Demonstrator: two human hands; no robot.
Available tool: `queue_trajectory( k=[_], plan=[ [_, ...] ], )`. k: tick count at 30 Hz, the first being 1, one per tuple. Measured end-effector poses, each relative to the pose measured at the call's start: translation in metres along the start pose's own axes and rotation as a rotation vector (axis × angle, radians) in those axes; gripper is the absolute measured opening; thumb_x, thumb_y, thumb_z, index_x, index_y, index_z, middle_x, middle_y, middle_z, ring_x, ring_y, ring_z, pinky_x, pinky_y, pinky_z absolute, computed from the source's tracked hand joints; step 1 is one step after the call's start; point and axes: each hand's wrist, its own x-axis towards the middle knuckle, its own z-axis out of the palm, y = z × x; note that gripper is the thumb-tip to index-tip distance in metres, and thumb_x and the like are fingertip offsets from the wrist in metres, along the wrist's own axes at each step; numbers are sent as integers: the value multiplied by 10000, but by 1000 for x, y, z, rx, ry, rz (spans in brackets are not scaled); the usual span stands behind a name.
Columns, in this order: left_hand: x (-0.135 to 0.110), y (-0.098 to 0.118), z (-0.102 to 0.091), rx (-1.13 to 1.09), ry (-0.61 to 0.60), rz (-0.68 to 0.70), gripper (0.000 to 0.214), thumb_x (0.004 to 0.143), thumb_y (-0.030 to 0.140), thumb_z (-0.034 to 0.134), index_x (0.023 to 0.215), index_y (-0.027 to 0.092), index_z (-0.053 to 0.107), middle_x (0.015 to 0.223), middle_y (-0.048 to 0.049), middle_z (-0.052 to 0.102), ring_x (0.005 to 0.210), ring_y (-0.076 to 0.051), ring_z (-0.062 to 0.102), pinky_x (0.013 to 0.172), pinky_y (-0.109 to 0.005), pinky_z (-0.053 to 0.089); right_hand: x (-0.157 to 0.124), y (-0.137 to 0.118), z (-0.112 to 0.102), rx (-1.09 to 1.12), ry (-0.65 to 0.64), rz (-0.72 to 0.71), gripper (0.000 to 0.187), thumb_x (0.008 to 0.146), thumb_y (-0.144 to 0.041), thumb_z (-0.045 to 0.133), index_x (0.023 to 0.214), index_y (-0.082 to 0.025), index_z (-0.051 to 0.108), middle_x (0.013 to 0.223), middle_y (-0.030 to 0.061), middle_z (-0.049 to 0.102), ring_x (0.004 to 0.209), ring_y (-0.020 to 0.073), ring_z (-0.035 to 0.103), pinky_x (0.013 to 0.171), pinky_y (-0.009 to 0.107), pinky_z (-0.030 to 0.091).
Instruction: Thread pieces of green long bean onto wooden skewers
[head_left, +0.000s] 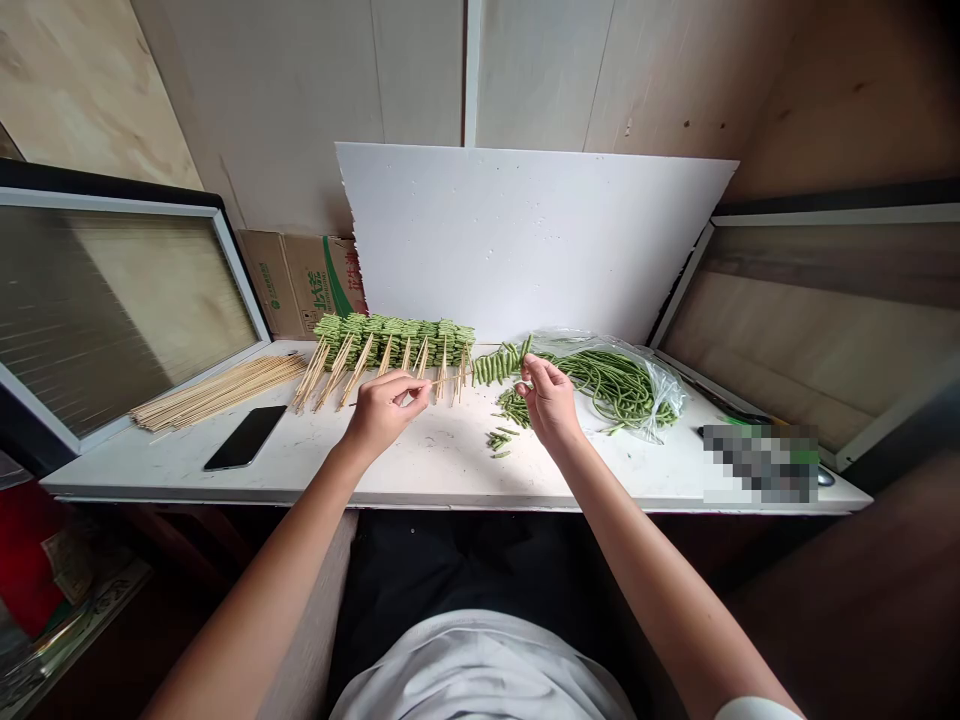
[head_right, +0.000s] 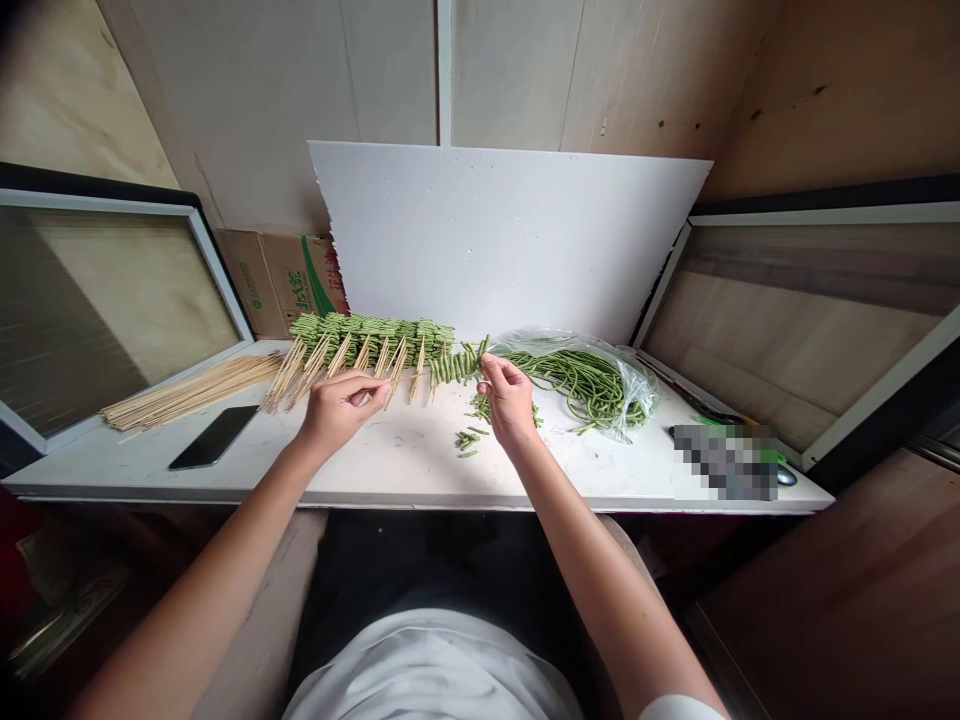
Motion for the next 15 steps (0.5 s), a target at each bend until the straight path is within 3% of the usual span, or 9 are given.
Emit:
queue_trajectory(
  k=[9,15],
  plan=[
    [0,1,2,-6,-13,-5,131,955,187,666,876,176,770,697,0,615,599,-115,450,583,-268,366,-1,2,0,-44,33,-17,384,673,-549,896,791,-220,736,857,30,681,781,172,565,577,289,439],
    [0,0,1,12,-19,-24,111,940,202,684,893,179,781,665,13,571,592,-113,456,591,-269,370,6,-11,-7,-80,-32,4,401,660,-577,892,835,-235,779,864,29,692,790,181,582,591,301,434]
  ],
)
